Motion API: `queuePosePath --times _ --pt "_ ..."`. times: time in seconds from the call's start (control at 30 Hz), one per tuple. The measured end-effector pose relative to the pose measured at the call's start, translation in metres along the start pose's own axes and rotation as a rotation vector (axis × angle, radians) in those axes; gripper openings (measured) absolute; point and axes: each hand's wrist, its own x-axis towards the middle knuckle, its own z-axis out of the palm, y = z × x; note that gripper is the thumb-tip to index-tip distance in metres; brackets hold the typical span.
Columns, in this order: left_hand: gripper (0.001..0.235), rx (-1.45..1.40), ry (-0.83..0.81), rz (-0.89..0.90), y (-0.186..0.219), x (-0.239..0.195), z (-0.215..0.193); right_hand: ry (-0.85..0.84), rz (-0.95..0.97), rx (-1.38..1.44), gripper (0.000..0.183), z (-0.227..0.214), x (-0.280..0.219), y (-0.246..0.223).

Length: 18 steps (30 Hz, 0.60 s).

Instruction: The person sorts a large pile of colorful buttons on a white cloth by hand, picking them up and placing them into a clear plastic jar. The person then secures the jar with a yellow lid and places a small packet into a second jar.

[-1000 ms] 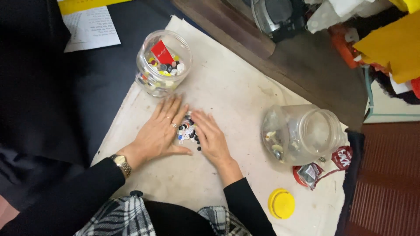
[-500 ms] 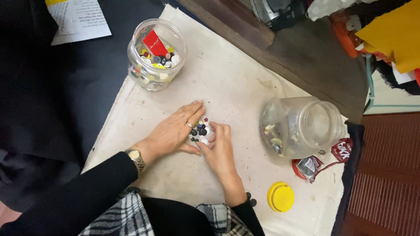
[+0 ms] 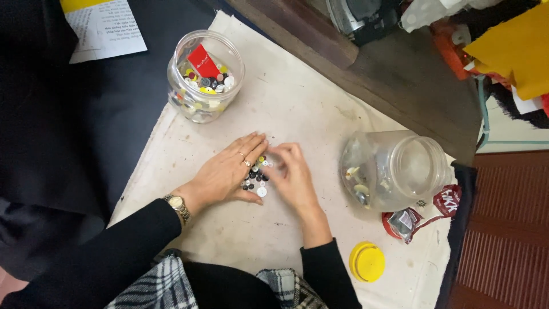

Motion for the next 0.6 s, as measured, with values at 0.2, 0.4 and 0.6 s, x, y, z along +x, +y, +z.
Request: queuePosePath --times 0.2,0.4,0.6 --pt "0.126 -0.055 0.055 0.000 -0.003 -0.002 0.011 0.030 -0.158 -0.091 0.029 0.001 0.015 0.002" --pt "0.124 0.015 -0.009 -0.180 0.008 -0.016 0.001 -0.062 -0.083 -0.077 0.030 -0.011 -0.008 -0.016" --pt "0.124 0.016 -0.041 -0.284 0.013 -0.014 -0.007 -0.113 0.187 -0.035 0.077 -0.011 -0.023 -0.022"
